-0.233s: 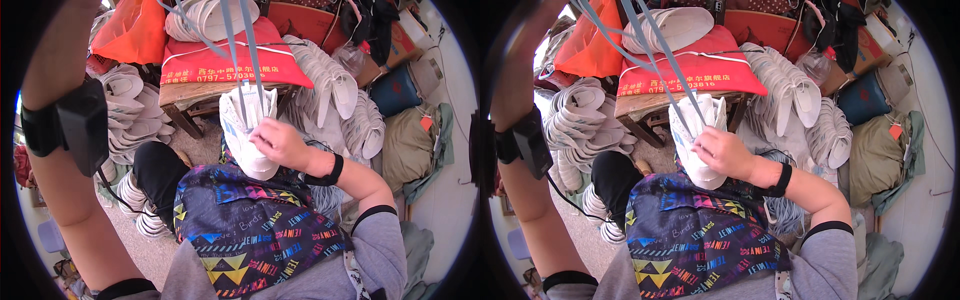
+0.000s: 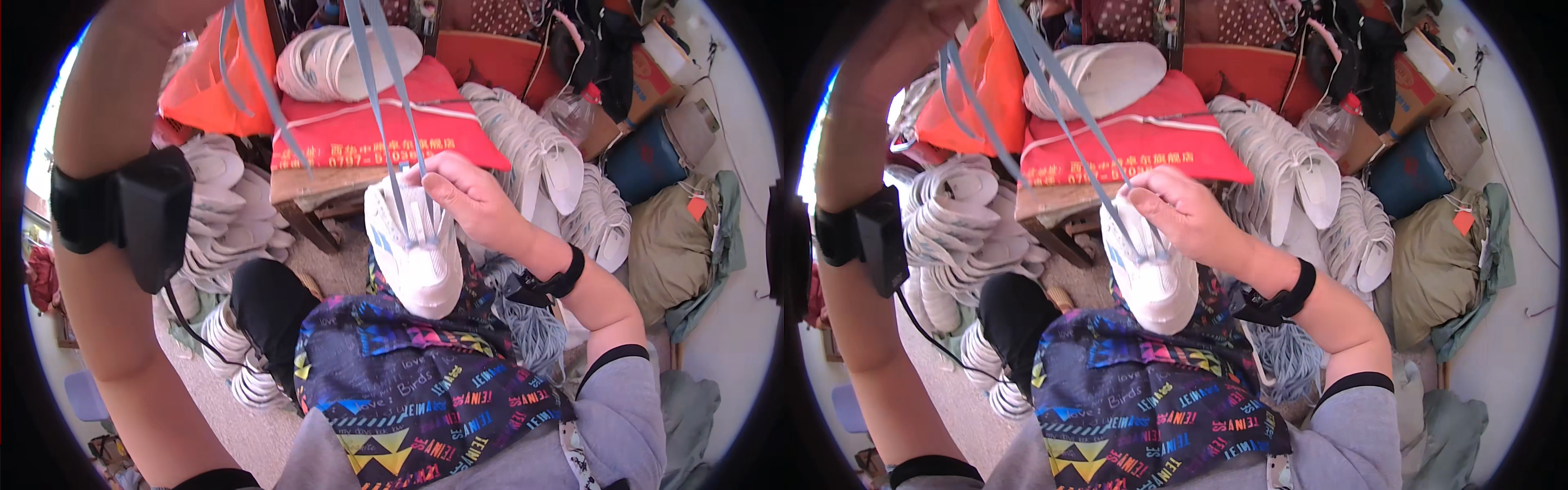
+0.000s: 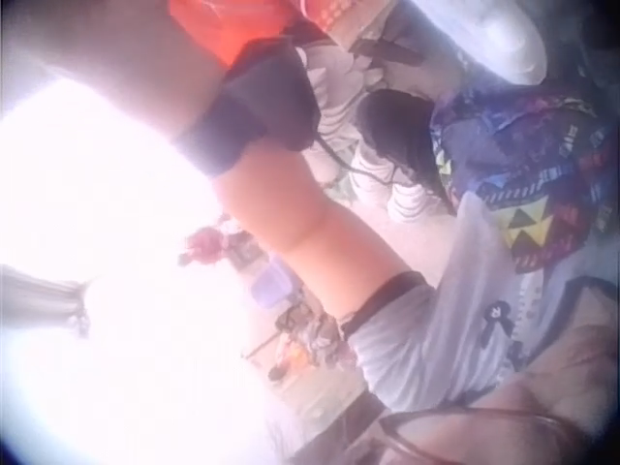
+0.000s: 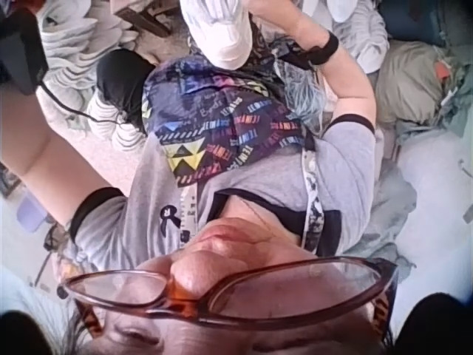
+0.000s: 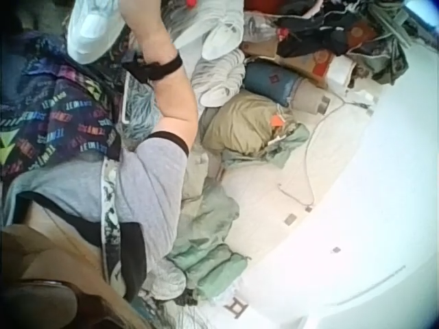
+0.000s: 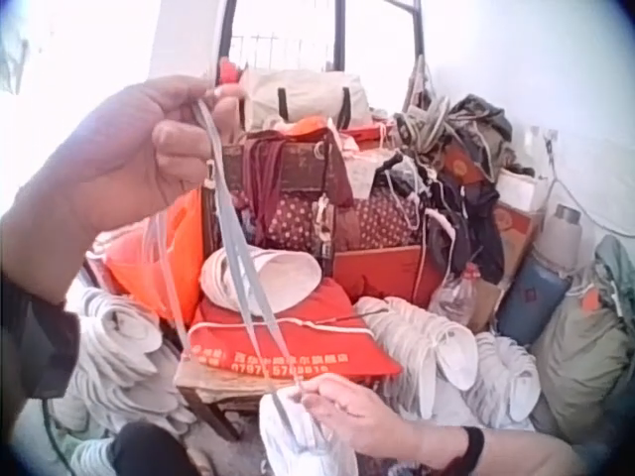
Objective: The recorder is lacing a white sneaker in a shoe manufacturing workshop.
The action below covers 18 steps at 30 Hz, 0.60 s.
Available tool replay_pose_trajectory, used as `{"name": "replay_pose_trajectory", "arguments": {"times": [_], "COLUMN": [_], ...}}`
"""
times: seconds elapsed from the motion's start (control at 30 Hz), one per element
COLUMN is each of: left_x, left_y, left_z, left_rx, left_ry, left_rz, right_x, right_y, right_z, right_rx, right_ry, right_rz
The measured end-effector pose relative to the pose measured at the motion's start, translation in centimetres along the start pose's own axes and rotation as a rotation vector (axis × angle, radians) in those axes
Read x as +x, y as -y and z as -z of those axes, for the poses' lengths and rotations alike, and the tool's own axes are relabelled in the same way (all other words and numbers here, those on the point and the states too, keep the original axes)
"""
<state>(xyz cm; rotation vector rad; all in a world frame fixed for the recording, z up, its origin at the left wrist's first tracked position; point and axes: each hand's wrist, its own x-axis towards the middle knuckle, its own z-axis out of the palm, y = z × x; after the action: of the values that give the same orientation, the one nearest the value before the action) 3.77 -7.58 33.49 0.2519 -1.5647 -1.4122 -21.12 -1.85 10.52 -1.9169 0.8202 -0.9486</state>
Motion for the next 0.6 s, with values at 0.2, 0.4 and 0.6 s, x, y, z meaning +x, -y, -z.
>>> {"name": "replay_pose_trajectory", "arguments": {"times": [0.2,0.4,0.6], "left_x": [2.0,5.2,8.5], "left_y": [-0.2,-1.9,-7.7], "left_z": [-0.4,-2.0,-4.9], "left_rx": [-0.09,-0.148,-0.067], "left_ry": [0.002,-0.065,-0.054], "left_rz": [0.472,0.425,0.389], "right_x": [6.9,13.6,18.9], "right_y": [8.6,17.5,24.0], "right_z": [2.7,9.0,13.2], "right_rx": [0.861,0.903,0.749], "right_ry": [0.269,0.1,0.073], "right_rz": [-0.243,-0.066,0.083]}}
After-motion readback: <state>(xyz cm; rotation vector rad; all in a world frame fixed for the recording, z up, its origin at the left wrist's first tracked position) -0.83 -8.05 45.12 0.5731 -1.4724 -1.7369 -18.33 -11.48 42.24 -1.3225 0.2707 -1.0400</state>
